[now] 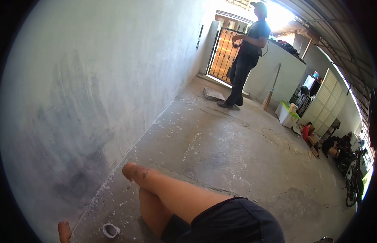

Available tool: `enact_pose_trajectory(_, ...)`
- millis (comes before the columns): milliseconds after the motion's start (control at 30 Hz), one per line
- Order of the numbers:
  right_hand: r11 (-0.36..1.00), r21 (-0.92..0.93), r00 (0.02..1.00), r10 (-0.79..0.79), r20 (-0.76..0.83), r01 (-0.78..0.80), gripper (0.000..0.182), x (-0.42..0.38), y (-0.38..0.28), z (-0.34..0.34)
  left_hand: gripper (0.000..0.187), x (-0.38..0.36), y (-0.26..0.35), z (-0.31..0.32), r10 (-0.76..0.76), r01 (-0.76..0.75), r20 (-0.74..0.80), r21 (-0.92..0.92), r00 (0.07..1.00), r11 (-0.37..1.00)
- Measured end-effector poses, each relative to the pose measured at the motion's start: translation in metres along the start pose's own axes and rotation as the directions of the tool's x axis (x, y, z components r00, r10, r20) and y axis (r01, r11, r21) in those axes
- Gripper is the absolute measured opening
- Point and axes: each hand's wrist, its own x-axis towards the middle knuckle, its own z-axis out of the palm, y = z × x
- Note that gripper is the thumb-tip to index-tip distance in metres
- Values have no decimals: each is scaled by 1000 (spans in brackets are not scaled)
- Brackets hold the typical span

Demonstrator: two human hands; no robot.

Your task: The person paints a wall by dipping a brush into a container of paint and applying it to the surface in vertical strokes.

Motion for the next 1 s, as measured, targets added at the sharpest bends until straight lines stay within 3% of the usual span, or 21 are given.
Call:
enact_pose_trajectory(67, 1000, -2, 1000, 27, -16, -27, 38, -19, -2, 45, 42, 13, 7, 7, -4, 3, -60, -18, 998, 1000)
enact_pose_trajectory(333, 999, 29, 999, 20, -34, -19, 38, -16, 1, 41, 32, 25, -3, 0, 47, -62, 210, 64, 977, 996)
enact_pose_trajectory(567, 1000, 26, 999, 2, -38, -1, 37, -2, -11, 10, 43, 23, -17, 3, 43, -100, 441, 106, 896, 989)
enact_pose_trajectory(600, 1000, 27, 999, 1, -39, 0, 37, -14, -4, 48, 46, 24, -21, 6, 43, -108, 472, 111, 881, 988)
enact_pose_trajectory(633, 1000, 27, 999, 1, -40, 0, 37, -7, -6, 17, 49, 25, -25, 9, 42, -115, 502, 115, 864, 987)
enact_pose_trajectory(767, 1000, 25, 999, -6, -43, 7, 37, -6, -14, 22, 51, 24, -48, 23, 110, -148, 456, 49, 883, 988)
enact_pose_trajectory(833, 1000, 24, 999, -9, -45, 10, 37, -17, -8, 50, 39, 19, -40, 19, 61, -59, 399, -16, 915, 998)
enact_pose_trajectory(867, 1000, 24, 999, -12, -47, 13, 37, -4, -14, 11, 36, 16, -35, 16, 34, -16, 371, -50, 928, 999)
enact_pose_trajectory(900, 1000, 24, 999, -14, -48, 15, 37, -18, -9, 39, 35, 13, -30, 14, 5, 26, 343, -86, 939, 996)
enact_pose_trajectory(967, 1000, 22, 999, -18, -49, 19, 37, -6, -14, 15, 39, 5, -10, 3, -57, 107, 291, -160, 955, 981)
enact_pose_trajectory(1000, 1000, 22, 999, -20, -50, 21, 37, -21, -5, 40, 44, 2, 0, -3, -90, 145, 266, -199, 960, 969)
